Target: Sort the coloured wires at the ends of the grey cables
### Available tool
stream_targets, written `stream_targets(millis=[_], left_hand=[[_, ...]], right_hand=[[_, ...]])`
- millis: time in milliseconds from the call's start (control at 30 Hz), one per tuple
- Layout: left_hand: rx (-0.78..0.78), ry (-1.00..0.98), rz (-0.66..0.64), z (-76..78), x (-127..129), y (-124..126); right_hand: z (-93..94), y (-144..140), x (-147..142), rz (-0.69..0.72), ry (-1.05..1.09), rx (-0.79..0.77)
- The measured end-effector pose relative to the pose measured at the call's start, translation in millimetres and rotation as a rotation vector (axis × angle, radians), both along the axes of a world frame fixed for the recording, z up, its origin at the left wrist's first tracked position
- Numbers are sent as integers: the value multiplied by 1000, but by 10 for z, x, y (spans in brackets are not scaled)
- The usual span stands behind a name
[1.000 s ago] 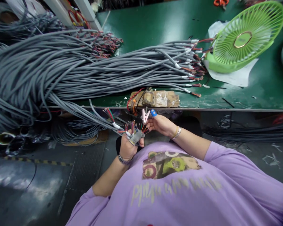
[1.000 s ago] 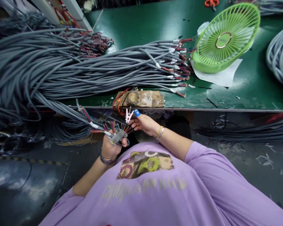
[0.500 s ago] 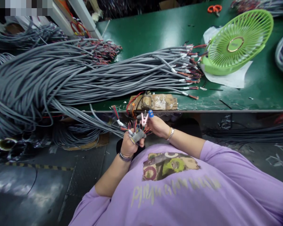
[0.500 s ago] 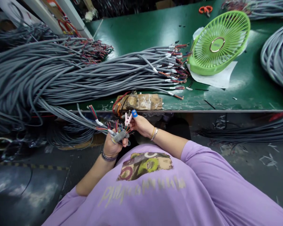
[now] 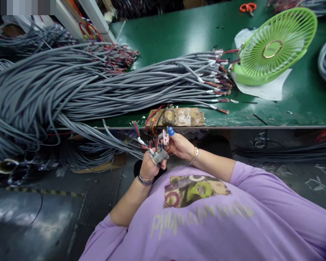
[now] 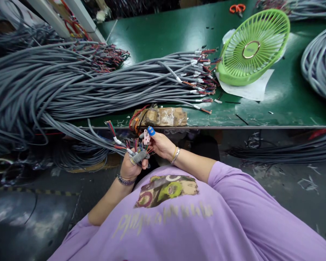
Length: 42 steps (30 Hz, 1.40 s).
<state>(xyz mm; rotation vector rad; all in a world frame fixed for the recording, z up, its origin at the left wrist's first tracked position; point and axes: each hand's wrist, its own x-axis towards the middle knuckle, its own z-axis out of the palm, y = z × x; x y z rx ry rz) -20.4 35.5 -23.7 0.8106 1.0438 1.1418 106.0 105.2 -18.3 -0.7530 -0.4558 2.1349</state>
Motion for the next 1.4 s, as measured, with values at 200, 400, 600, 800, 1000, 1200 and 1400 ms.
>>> stream_targets(millis=[200,400,600,800,1000,1200,1400], left_hand=[[18,-9,22,67,25,-43],[42,58,67,80,62,-238],[17,76,183,128,127,-275],[-51,31,216,175,188,-227],[-55,4,198,203,213,-222],[-73,-5,185,237,230,-209],[-117,15,206,256,253,-197]], right_hand=[[-15,-15,63,118,17,-48],[28,-3,167,159,33,-15],[47,-37,190,53,-15,82],[31,-9,141,46,-34,17],[40,13,173,77,24,-25],[18,22,162,84,64,-61],[8,26,134,60,71,-50]])
